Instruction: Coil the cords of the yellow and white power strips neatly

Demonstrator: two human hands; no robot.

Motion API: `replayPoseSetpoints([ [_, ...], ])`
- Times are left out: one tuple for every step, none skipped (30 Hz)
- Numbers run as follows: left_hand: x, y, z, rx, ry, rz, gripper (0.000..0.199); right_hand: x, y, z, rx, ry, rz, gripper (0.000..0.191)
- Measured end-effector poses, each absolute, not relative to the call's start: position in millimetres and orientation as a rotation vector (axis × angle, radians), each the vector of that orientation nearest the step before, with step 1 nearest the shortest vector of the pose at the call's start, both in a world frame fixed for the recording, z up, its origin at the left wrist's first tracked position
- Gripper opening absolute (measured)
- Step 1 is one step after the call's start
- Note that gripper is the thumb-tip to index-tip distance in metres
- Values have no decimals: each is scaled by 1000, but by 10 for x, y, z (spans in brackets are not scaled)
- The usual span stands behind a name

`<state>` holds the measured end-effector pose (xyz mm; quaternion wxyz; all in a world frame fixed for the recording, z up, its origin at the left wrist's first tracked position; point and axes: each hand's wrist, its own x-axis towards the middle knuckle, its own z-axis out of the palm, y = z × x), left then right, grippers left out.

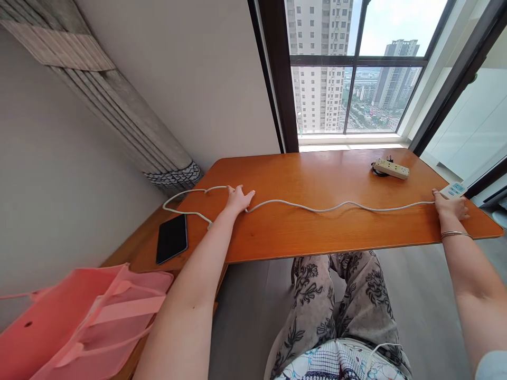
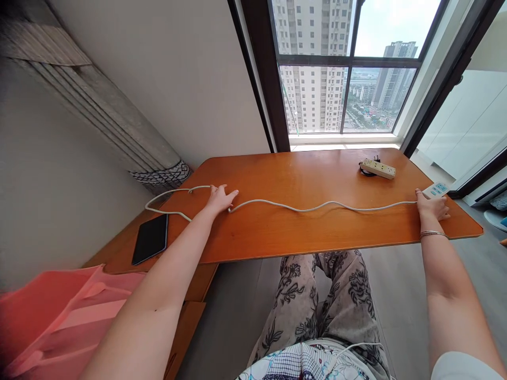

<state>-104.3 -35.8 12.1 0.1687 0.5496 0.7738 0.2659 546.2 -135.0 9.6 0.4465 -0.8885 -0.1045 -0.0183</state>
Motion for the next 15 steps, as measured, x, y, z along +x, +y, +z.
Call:
replayPoseSetpoints([
  [-1056, -343, 81, 1580, 2217, 797, 65, 5446, -1349, 104, -2299, -263, -23, 68],
  [-1056, -332, 41, 1599, 2235, 829, 60, 5434, -1347, 113, -2377, -269, -9, 74],
  [-1047, -325, 3, 1616, 2248, 855, 56, 5426, -1344, 122, -2420, -274, -12, 78],
  [-1029, -323, -32, 1632, 2251, 876, 52, 5421, -1340, 131, -2446, -272, -16, 82],
  [-1005, -324, -61, 1645, 2243, 892, 50, 5419, -1336, 139, -2464, -264, -21, 84],
  [-978, -330, -83, 1656, 2235, 906, 47, 5418, -1331, 145, -2477, -256, -26, 86],
  [-949, -338, -98, 1663, 2232, 916, 44, 5418, -1327, 151, -2488, -251, -31, 87],
  [-920, -348, -105, 1669, 2237, 920, 42, 5418, -1322, 154, -2497, -249, -35, 88],
  [-892, -359, -105, 1676, 2246, 920, 39, 5419, -1317, 154, -2505, -248, -38, 89],
  [-867, -370, -99, 1686, 2256, 916, 36, 5423, -1311, 152, -2509, -249, -38, 90],
  [-844, -381, -89, 1702, 2259, 911, 33, 5430, -1305, 145, -2511, -251, -40, 90],
  [-825, -390, -77, 1722, 2253, 908, 31, 5442, -1298, 134, -2512, -249, -42, 91],
  [-811, -397, -65, 1744, 2240, 908, 30, 5461, -1290, 119, -2515, -242, -44, 91],
  [-801, -404, -53, 1763, 2224, 909, 29, 5484, -1282, 100, -2523, -234, -45, 92],
  [-794, -409, -44, 1780, 2207, 915, 29, 5510, -1274, 80, -2536, -253, -59, 92],
])
